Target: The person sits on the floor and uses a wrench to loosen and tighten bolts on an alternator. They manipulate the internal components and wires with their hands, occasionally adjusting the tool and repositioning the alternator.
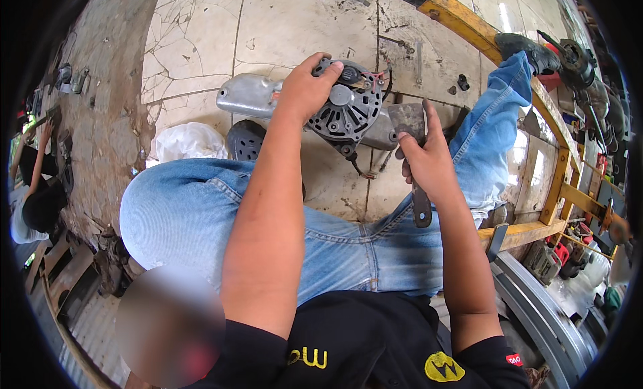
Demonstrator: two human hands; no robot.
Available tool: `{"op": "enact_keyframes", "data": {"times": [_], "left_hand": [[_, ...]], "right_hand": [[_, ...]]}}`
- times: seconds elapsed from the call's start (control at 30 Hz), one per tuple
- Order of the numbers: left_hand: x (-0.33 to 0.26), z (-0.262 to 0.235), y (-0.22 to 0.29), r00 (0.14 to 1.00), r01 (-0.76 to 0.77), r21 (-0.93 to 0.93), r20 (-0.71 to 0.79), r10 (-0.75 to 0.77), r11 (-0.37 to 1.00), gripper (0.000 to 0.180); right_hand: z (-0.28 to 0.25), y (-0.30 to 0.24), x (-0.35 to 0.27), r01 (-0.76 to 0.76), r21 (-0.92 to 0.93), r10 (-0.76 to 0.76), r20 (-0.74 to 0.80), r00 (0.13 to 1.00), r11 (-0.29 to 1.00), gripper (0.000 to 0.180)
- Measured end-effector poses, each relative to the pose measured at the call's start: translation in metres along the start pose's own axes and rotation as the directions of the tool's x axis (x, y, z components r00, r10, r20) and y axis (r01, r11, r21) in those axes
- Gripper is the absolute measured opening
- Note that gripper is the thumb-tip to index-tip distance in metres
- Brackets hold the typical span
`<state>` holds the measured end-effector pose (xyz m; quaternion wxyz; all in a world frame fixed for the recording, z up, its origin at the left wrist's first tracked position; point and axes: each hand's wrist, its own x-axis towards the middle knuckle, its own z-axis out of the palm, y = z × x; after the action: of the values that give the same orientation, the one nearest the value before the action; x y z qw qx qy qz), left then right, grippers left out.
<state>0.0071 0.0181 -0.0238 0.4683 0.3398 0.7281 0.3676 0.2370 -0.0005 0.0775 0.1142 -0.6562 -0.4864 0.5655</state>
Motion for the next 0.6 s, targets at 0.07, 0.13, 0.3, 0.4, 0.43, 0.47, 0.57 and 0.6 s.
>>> {"op": "enact_keyframes", "data": {"times": [0.07, 0.13, 0.3, 0.4, 0.43, 0.47, 0.57, 0.6], "left_hand": [[0.0001, 0.0007, 0.0031, 0.999, 0.035, -0.025, -0.016, -0.035, 0.999, 0.064], [-0.0003, 0.0009, 0.0056, 0.997, 0.071, -0.039, -0.024, -0.072, 0.997, 0.065], [-0.0013, 0.0012, 0.0069, 0.995, 0.091, -0.03, -0.048, -0.092, 0.995, 0.07], [0.0002, 0.0005, 0.0071, 0.993, 0.105, -0.035, -0.041, -0.107, 0.994, 0.07], [-0.0004, 0.0006, 0.0078, 0.993, 0.111, -0.041, -0.037, -0.113, 0.993, 0.069], [-0.0006, 0.0007, 0.0087, 0.993, 0.115, -0.047, -0.036, -0.116, 0.992, 0.069], [-0.0005, 0.001, 0.0102, 0.991, 0.126, -0.06, -0.041, -0.128, 0.99, 0.067], [0.0002, 0.0018, 0.0097, 0.99, 0.129, -0.061, -0.046, -0.132, 0.99, 0.066]], "right_hand": [[-0.0024, 0.0011, 0.0008, 0.038, 0.034, -0.039, 0.018, 0.999, 0.999, 0.087], [-0.0042, -0.0011, 0.0001, 0.094, 0.003, -0.094, 0.048, 0.994, 0.996, 0.089], [-0.0091, -0.0022, 0.0042, 0.032, 0.049, -0.037, 0.105, 0.994, 0.998, 0.08], [-0.0086, -0.007, 0.0016, -0.011, 0.19, -0.005, 0.087, 0.996, 0.982, 0.069], [-0.0083, -0.0074, 0.0003, -0.025, 0.258, 0.004, 0.084, 0.996, 0.966, 0.064], [-0.0092, -0.0062, 0.0018, -0.064, 0.285, 0.033, 0.114, 0.993, 0.956, 0.058], [-0.0103, -0.0041, 0.0058, -0.124, 0.322, 0.063, 0.194, 0.979, 0.938, 0.042], [-0.0104, -0.0051, 0.0041, -0.104, 0.311, 0.039, 0.209, 0.977, 0.945, 0.038]]}}
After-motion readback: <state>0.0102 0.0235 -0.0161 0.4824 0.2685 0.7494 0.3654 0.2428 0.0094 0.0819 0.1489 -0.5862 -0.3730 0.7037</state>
